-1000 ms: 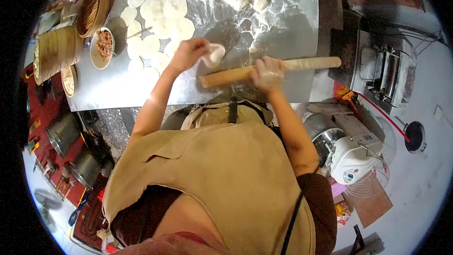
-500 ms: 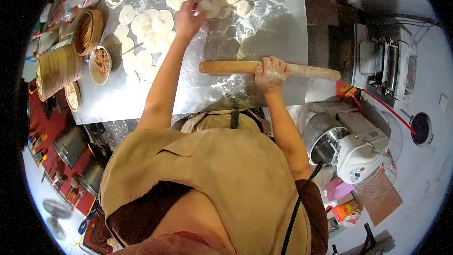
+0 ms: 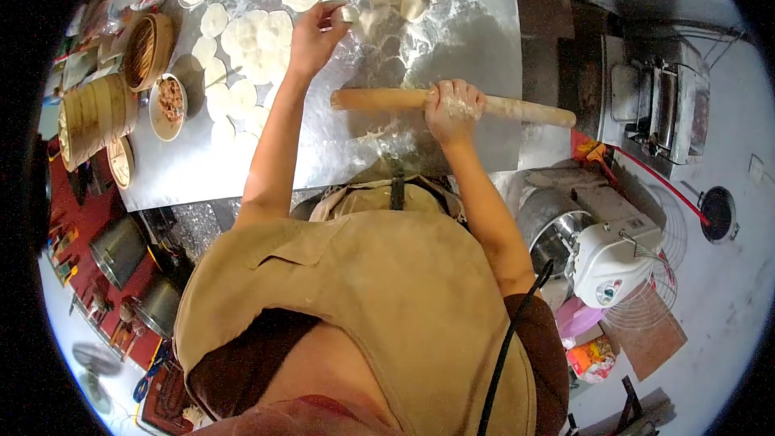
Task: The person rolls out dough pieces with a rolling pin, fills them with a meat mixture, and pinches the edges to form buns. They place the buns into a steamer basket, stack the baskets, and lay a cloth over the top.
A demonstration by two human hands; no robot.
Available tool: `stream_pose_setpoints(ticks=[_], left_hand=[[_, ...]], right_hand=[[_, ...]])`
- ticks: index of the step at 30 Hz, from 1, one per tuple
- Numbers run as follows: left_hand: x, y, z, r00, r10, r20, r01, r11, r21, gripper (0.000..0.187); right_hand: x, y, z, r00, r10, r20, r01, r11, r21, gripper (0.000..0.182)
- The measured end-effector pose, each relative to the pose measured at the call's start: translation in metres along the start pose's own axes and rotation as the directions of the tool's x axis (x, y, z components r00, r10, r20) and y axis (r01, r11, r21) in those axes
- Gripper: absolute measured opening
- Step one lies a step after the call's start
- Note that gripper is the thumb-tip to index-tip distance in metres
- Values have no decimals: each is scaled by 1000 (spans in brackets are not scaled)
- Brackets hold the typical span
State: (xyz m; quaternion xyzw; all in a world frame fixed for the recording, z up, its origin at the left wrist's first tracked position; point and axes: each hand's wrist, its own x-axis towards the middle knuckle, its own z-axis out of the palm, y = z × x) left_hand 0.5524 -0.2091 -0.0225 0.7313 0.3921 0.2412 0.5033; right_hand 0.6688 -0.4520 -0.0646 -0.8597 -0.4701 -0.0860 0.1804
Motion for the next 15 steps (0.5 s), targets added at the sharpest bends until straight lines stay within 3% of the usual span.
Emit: stream_pose_setpoints(ticks=[4, 6, 7, 8, 10, 12, 14, 15], left_hand=[[-11, -13, 11, 1000, -9, 25, 11, 997, -79, 29], [-14, -17, 17, 996, -56, 75, 49, 995, 92, 28], [-13, -18, 18, 987, -121, 105, 130, 988, -86, 30], [-11, -20, 20, 987, -116, 111, 126, 988, -87, 30], [-18, -16, 19, 962, -137, 236, 227, 880, -418, 33], [-23, -4, 19, 950, -127, 287, 251, 856, -452, 34], [-25, 4, 20, 911, -231, 342, 394, 731, -556, 32], [-23, -1, 18, 934, -208, 290, 342, 754, -561, 31]], right_hand=[[5, -11, 5, 999, -1, -34, 2, 1000, 13, 18], [7, -18, 2, 999, -8, 34, 7, 1000, 12, 19], [15, -21, 3, 996, -8, 84, 7, 1000, 3, 21], [24, -24, 5, 993, 37, 112, -47, 995, 93, 23], [45, -42, 5, 980, 102, 172, -145, 953, 265, 28], [70, -54, 17, 976, 119, 184, -178, 919, 352, 31], [91, -58, 32, 915, -56, 401, -164, 854, 494, 37], [96, -55, 41, 916, -57, 398, -164, 851, 499, 37]])
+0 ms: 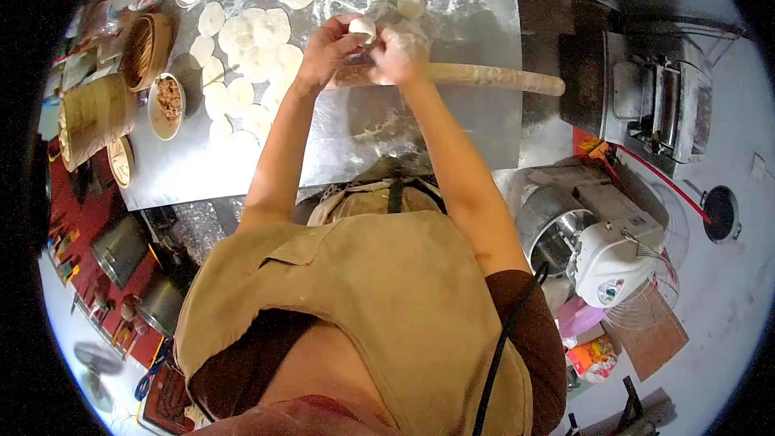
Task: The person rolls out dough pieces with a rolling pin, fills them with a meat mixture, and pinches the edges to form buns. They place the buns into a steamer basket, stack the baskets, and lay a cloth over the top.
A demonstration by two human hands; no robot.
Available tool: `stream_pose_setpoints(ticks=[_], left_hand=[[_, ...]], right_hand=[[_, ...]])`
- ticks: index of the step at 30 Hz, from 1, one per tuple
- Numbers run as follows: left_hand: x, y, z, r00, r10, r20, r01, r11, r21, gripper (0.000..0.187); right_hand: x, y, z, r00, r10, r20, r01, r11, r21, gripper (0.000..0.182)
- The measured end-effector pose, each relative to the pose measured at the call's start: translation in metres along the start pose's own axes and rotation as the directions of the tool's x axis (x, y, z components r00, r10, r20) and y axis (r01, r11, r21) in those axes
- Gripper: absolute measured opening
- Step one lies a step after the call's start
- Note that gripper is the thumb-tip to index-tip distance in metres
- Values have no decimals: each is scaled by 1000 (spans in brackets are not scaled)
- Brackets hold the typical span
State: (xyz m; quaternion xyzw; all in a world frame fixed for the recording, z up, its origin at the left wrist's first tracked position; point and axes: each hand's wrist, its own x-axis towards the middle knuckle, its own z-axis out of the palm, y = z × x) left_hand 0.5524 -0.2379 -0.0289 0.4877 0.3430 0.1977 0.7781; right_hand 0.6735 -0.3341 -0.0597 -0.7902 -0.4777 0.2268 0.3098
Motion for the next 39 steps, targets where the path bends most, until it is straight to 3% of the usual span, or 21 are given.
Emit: stream_pose_setpoints(ticks=[2, 3, 5, 6, 8, 9, 13, 15, 18, 19, 22, 25, 26, 28, 29, 30, 31, 33, 34, 36, 39], left_hand=[[0, 11, -12, 994, 95, -46, -91, 991, 98, 31], [0, 13, -17, 978, 190, -81, -171, 967, 190, 31], [5, 4, -23, 953, 283, -106, -228, 905, 360, 35], [8, -3, -22, 928, 373, -7, -297, 749, 592, 37], [9, -17, -14, 848, 505, 160, -382, 373, 846, 39], [4, -21, -10, 847, 508, 156, -382, 379, 843, 39], [-14, -26, -2, 868, 473, 153, -351, 366, 862, 33], [-22, -19, 5, 859, 511, 20, -314, 496, 810, 32], [-30, -1, 32, 869, 489, 76, -405, 616, 675, 31], [-27, -8, 41, 869, 488, 76, -406, 619, 673, 31], [-9, -49, 50, 891, 316, 327, -421, 301, 855, 25], [-33, -58, 50, 890, 287, 355, -451, 441, 775, 21], [-44, -56, 53, 970, -37, 239, -203, 416, 886, 23], [-41, -42, 57, 972, -65, 226, -179, 417, 891, 24], [-39, -41, 57, 973, -85, 215, -162, 412, 897, 26], [-21, -51, 52, 987, 51, 155, -161, 442, 883, 27], [6, -70, 39, 967, 79, 240, -251, 434, 865, 26], [4, -42, 37, 936, -67, 345, -227, 634, 739, 27], [-8, -40, 32, 937, -59, 345, -232, 633, 739, 27], [-41, -45, 22, 990, -38, 134, -83, 612, 787, 28], [-46, -69, 15, 987, -155, 51, 65, 658, 751, 27]], right_hand=[[8, 15, 5, 924, 299, -239, -267, 951, 159, 37], [7, 16, 3, 924, 299, -237, -266, 951, 160, 37], [-7, 20, -1, 863, 69, -500, -145, 983, -116, 32], [-18, 20, -6, 840, -124, -527, -28, 962, -271, 24], [-51, 16, -7, 884, -167, -437, -39, 904, -426, 23], [-66, 15, -7, 923, -184, -338, -43, 824, -564, 22], [-93, 19, -1, 871, -277, -405, 32, 855, -517, 21], [-96, 20, -3, 897, -253, -362, 45, 868, -495, 20], [-102, 21, -7, 908, -251, -336, 72, 883, -465, 20], [-104, 23, -8, 908, -250, -336, 70, 881, -467, 20], [-116, 20, -11, 901, -288, -324, 111, 877, -468, 20], [-121, 18, -21, 910, -256, -327, 55, 854, -517, 22], [-118, 18, -21, 947, -120, -299, -54, 855, -515, 23], [-97, 20, -19, 958, 62, -279, -209, 819, -534, 27], [-71, 35, -10, 947, 33, -320, -212, 813, -542, 29], [-52, 46, -4, 932, 1, -363, -216, 806, -552, 31], [-48, 44, -5, 931, 5, -365, -222, 803, -553, 31], [-37, 31, -13, 947, 102, -305, -247, 838, -487, 33], [-56, 32, -15, 986, 14, -169, -112, 801, -588, 33], [-108, 21, -13, 982, -19, -187, -98, 795, -599, 33], [-100, 25, 0, 953, -79, -293, -115, 800, -589, 34]])
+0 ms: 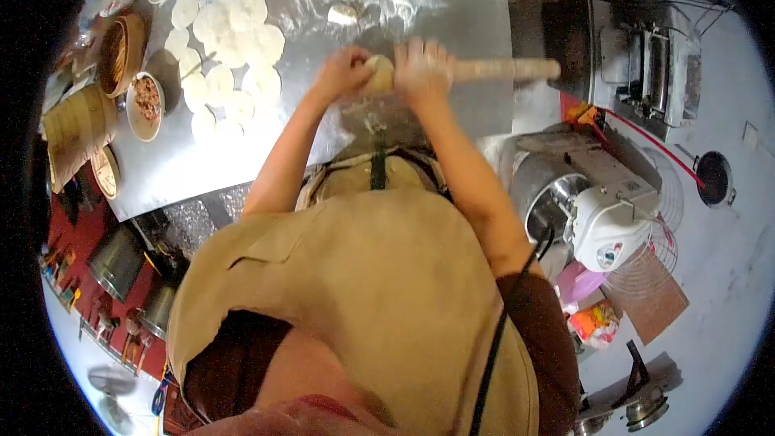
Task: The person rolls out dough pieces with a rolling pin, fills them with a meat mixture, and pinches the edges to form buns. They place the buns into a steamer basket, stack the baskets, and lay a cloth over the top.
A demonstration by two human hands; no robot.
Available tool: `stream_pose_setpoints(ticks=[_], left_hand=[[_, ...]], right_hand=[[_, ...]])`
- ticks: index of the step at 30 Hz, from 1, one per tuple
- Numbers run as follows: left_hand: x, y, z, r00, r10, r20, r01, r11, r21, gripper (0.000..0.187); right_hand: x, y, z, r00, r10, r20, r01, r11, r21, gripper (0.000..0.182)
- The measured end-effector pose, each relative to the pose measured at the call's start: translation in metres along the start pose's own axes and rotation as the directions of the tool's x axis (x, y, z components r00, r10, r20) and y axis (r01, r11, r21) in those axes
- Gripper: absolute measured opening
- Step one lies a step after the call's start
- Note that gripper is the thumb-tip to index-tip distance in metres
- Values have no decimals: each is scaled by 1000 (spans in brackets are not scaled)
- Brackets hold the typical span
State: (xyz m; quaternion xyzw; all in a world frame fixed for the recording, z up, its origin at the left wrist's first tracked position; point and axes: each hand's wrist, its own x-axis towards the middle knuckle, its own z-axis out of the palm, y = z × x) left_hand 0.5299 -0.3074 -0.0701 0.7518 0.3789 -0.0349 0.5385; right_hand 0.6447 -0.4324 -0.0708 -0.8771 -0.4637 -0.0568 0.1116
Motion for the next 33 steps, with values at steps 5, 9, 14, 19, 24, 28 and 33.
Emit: stream_pose_setpoints(ticks=[5, 9, 14, 19, 24, 28, 33], left_hand=[[16, 12, -35, 991, -48, 122, 16, 966, 256, 28], [-22, -29, -21, 999, -38, -19, 38, 999, 22, 26], [7, -1, -40, 999, -25, 37, 14, 963, 271, 25], [-39, -26, -30, 983, -166, -80, 169, 985, 34, 27], [2, -19, -38, 999, -42, 5, 38, 949, 312, 29], [-44, -43, -36, 972, -75, -222, 87, 995, 45, 25], [-19, -31, -28, 992, -50, -116, 81, 957, 278, 24]], right_hand=[[38, -6, 9, 998, 44, 50, -50, 991, 123, 35], [-4, -4, -3, 997, -70, 33, 70, 997, 12, 36], [60, -18, 17, 999, 7, -32, -4, 995, 99, 35], [-22, -14, -25, 974, -211, 78, 208, 977, 45, 31], [59, -33, 16, 990, -98, -105, 100, 995, 15, 29], [-26, -15, -11, 968, -242, 69, 238, 969, 68, 27], [40, -39, 14, 990, -141, -11, 141, 988, 61, 27]])
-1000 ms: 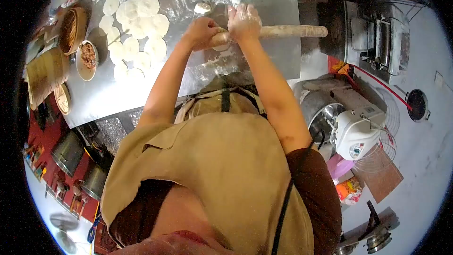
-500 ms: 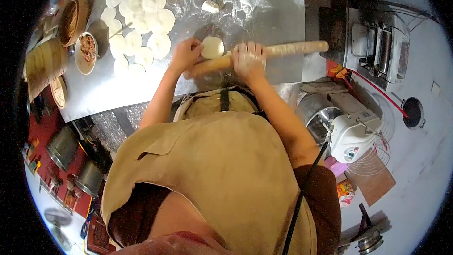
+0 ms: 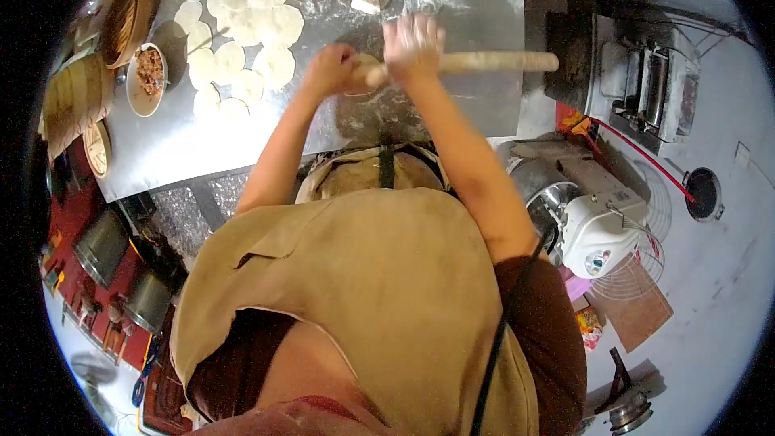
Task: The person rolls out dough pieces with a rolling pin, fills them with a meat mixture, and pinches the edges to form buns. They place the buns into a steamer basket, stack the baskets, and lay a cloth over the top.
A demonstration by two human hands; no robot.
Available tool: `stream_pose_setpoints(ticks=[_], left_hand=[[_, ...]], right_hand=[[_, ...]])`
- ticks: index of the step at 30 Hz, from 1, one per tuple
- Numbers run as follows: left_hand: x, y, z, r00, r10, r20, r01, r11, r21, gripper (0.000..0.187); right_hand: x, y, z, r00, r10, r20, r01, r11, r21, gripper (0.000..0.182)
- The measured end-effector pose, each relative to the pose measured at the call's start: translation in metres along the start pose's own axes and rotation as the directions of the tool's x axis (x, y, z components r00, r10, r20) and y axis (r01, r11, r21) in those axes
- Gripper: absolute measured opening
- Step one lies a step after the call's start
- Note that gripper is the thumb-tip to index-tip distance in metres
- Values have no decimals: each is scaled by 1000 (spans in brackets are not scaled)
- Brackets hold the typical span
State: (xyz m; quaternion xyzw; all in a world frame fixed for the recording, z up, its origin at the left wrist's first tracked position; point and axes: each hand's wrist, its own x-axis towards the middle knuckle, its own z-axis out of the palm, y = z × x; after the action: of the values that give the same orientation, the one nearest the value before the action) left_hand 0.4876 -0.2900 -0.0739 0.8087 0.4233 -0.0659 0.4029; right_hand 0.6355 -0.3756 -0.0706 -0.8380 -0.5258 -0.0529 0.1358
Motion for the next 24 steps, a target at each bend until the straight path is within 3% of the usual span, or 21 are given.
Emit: stream_pose_setpoints(ticks=[1, 3, 4, 5, 7, 9, 11, 12, 13, 15, 16, 17, 21, 23, 24], left_hand=[[3, -1, -4, 1000, 5, -7, -5, 1000, -1, 24], [8, -7, -27, 996, 87, 12, -86, 995, -39, 23], [-4, -15, -23, 994, -36, -102, 25, 994, -108, 22], [-20, -27, -17, 994, -46, -96, 35, 993, -112, 22], [-45, -36, -15, 984, -180, -17, 164, 928, -334, 22], [-44, -19, -19, 985, -171, 32, 172, 936, -308, 23], [-9, -9, -26, 996, -38, 79, 32, 997, 69, 24], [1, -11, -30, 997, 64, 33, -66, 995, 75, 25], [-1, -15, -34, 997, 70, 28, -72, 994, 81, 25], [-13, -31, -35, 990, -130, -46, 124, 986, -113, 24], [-32, -45, -27, 976, -115, -185, 79, 978, -192, 26], [-41, -46, -26, 976, -124, -180, 89, 977, -192, 26], [-41, -29, -29, 960, -235, -149, 171, 921, -350, 28], [-24, -17, -38, 992, -106, -62, 105, 994, -20, 27], [-18, -18, -33, 994, -77, -73, 85, 990, 113, 25]], right_hand=[[18, 1, 7, 989, 18, -148, -19, 1000, -6, 27], [1, 1, -1, 995, -18, -93, 19, 1000, 12, 26], [-16, 1, -5, 998, -58, -19, 59, 998, 33, 26], [-44, 3, -13, 998, -60, -8, 61, 997, 36, 26], [-86, 2, -34, 984, -177, -1, 177, 983, 54, 26], [-59, -4, -22, 990, -108, 93, 109, 994, -8, 26], [-7, -3, 4, 990, -93, -102, 79, 988, -134, 26], [-6, -2, 4, 990, -95, -106, 80, 987, -136, 26], [-4, -1, 3, 981, -148, -124, 132, 982, -132, 26], [-19, -1, -4, 968, -207, -144, 189, 974, -126, 26], [-57, -2, -22, 980, -191, -60, 188, 980, -61, 26], [-77, -4, -31, 984, -178, 25, 178, 984, 3, 27], [-37, -7, -14, 987, -162, 23, 162, 987, 15, 26], [5, -12, -7, 984, -86, -159, 87, 996, 1, 20], [1, -10, -10, 981, -147, -125, 154, 987, 52, 17]])
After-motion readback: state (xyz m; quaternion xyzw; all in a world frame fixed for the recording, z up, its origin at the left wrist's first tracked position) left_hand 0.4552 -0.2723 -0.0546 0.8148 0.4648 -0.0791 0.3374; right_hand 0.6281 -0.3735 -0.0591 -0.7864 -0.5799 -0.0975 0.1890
